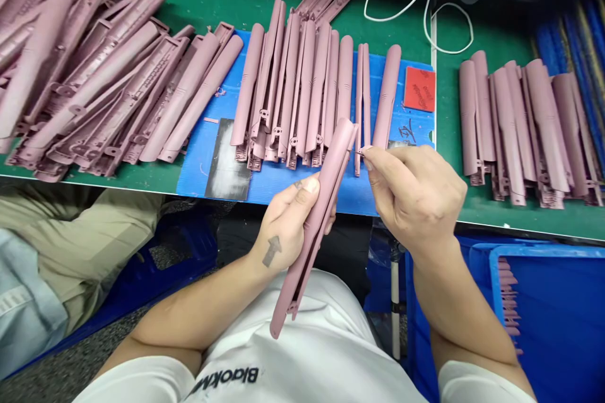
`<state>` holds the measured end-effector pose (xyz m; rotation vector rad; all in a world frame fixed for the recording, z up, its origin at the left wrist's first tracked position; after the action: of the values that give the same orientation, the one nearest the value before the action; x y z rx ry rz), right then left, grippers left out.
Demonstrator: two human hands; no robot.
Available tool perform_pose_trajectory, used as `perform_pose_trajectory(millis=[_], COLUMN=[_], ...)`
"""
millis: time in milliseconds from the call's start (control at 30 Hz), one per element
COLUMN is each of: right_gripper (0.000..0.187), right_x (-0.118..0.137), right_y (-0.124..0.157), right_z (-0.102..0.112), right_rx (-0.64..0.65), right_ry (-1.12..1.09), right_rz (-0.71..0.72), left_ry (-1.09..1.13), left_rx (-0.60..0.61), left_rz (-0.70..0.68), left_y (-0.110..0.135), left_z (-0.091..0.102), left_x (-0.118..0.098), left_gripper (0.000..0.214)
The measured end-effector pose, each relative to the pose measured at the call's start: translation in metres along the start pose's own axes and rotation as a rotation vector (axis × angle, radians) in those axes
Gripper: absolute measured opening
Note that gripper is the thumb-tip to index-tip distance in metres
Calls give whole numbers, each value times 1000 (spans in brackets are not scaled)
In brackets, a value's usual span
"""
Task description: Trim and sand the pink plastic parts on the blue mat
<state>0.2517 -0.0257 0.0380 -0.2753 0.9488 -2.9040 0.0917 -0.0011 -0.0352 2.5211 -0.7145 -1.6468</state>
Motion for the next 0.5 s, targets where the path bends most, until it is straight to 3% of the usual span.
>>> perform_pose_trajectory(millis=[500], right_gripper=[27], right_x=[12], right_y=[18], right_z=[2], right_rx=[-10], right_ry=[-76], right_rz=[58], left_ry=[-60], left_rx=[32], left_rz=[0], left_y=[0], left_z=[3], left_x=[5], left_gripper=[51])
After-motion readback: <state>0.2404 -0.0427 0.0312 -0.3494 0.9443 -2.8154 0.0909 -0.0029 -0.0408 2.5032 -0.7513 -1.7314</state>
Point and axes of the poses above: each hand's wrist, its own y-axis away from the middle knuckle, its own z-axis out of the back of the hand, x = y × z, the point moved 7 cm from there along -y, towards the middle knuckle, and after that the axes turned 9 degrees about -z, right-handed, at the moved point
